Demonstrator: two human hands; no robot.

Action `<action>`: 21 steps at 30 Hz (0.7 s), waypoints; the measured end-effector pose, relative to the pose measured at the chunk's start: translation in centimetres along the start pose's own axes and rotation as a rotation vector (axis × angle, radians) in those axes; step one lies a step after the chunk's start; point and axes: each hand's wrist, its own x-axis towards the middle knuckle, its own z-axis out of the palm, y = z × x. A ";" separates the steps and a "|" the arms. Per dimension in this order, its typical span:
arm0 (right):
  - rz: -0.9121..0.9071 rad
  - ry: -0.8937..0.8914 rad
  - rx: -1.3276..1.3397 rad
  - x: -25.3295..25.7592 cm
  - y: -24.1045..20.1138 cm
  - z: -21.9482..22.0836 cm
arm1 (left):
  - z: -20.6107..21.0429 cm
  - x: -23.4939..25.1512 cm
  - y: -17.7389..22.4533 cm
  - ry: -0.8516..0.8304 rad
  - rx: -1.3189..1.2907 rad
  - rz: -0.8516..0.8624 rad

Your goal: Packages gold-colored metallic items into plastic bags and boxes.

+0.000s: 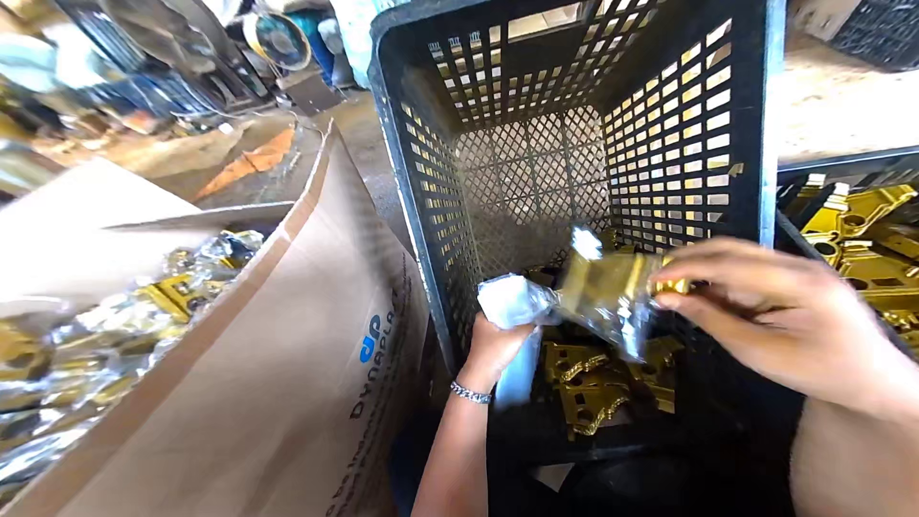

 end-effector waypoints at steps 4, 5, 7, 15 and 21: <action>0.226 0.114 0.314 0.4 1.4 5.0 | 1.4 -0.2 -1.3 -0.044 0.054 0.182; 0.394 -0.007 0.240 -0.3 2.8 6.5 | 1.8 -0.4 -1.5 -0.071 0.039 0.216; 0.634 -0.153 0.221 -1.6 4.5 8.8 | 2.2 -1.0 -1.2 -0.122 -0.008 0.225; 0.899 -0.110 0.589 -4.0 4.7 9.0 | 1.8 -1.8 0.5 -0.384 -0.263 -0.073; 0.840 -0.011 0.743 -5.9 4.4 8.2 | 0.2 2.5 -1.4 0.130 0.270 0.283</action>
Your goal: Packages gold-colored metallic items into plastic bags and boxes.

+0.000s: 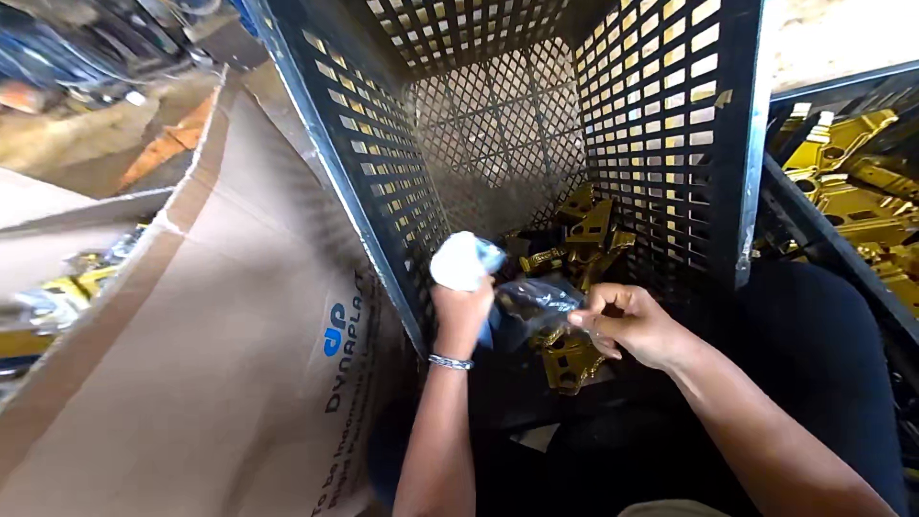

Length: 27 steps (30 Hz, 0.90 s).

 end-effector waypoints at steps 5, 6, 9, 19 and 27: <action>-0.010 -0.118 -0.203 1.2 -0.5 1.1 | 0.8 -3.2 2.7 -0.507 -0.509 -0.181; -0.003 -0.160 -0.277 1.6 -0.9 1.3 | 1.3 -3.6 3.0 -0.537 -0.532 -0.209; -0.006 -0.140 -0.356 3.1 -1.6 1.2 | 1.0 -2.5 2.8 -0.433 -0.446 -0.153; -0.277 0.380 -0.387 5.4 2.6 0.9 | -0.7 -1.1 1.0 -0.158 -0.236 0.000; 0.409 -0.265 -1.140 4.4 10.6 0.5 | 0.0 0.1 -0.8 0.127 0.051 0.186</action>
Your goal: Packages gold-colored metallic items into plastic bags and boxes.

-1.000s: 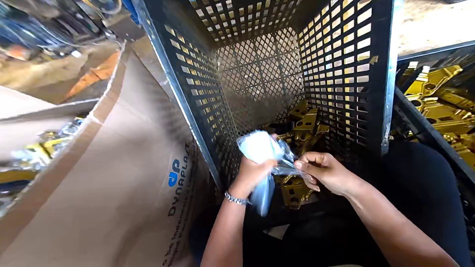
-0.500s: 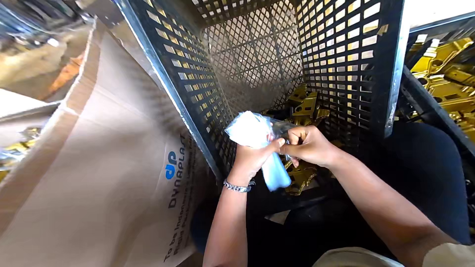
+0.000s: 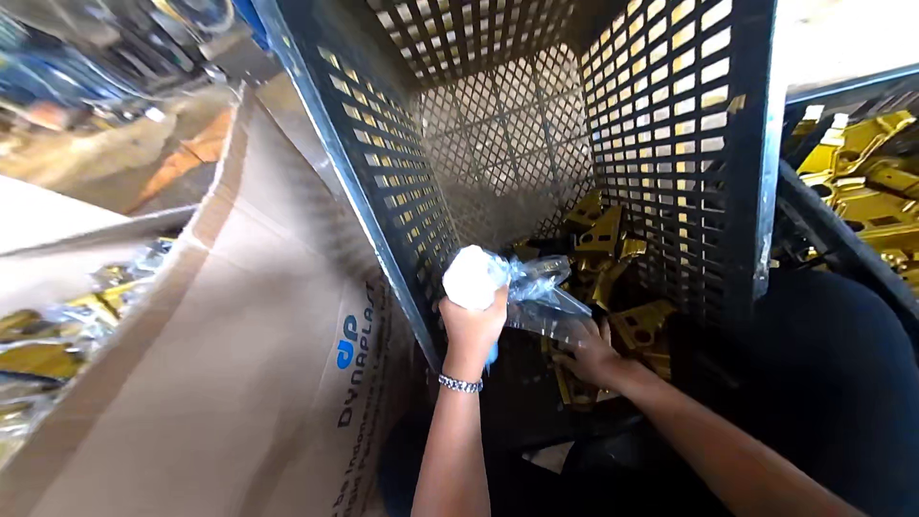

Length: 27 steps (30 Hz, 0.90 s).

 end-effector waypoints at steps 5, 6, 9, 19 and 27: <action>-0.081 0.539 0.775 -3.3 0.8 -5.5 | 0.2 -0.4 0.2 -0.036 0.151 0.002; -0.090 0.635 0.918 -4.4 0.8 -7.3 | 0.4 -0.5 0.2 -0.047 0.160 0.014; -0.339 0.610 0.978 -7.9 0.9 -11.3 | 1.4 -1.1 0.2 -0.077 0.132 0.125; -0.177 0.256 -0.034 -4.2 -6.1 -7.7 | 1.1 -3.0 4.2 -0.201 -0.468 -0.460; -0.336 0.390 0.973 -3.6 -6.1 -8.3 | 1.2 -1.6 1.3 -0.023 -0.070 -0.036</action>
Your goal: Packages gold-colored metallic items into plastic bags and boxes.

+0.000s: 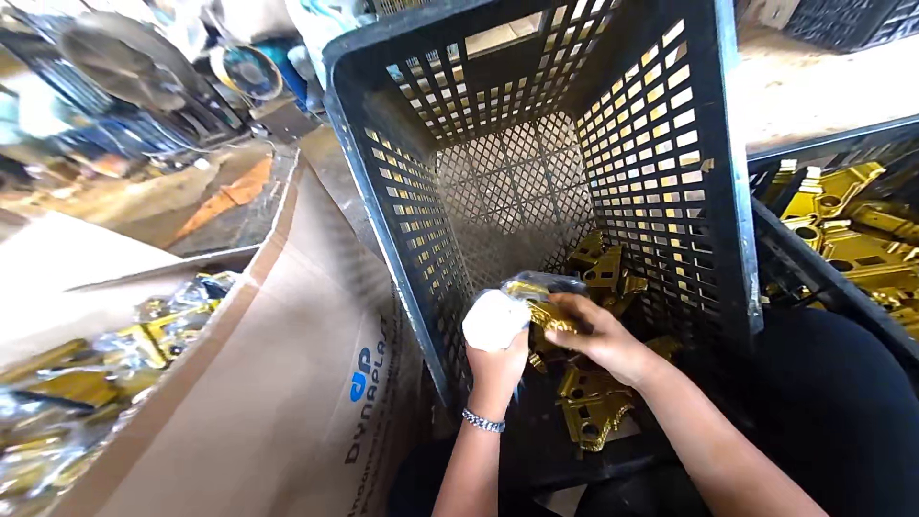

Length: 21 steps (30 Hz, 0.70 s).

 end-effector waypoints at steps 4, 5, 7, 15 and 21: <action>-0.209 0.180 -0.219 0.0 0.3 -0.6 | 0.2 -2.1 2.6 -0.360 -0.190 -0.077; -0.245 0.182 -0.350 -0.1 0.2 -1.3 | 0.3 -2.0 2.8 -0.436 -0.371 -0.162; -0.180 0.098 -0.675 -1.1 -1.1 -3.6 | -0.7 -1.3 2.8 -0.479 -0.565 -0.351; -0.756 -0.022 -0.311 -5.3 -9.0 -7.2 | -2.2 0.1 1.2 -0.244 -0.148 -0.353; -0.269 -0.068 -0.477 -2.0 -3.0 -2.3 | 0.2 -1.5 1.5 -0.323 -0.233 -0.182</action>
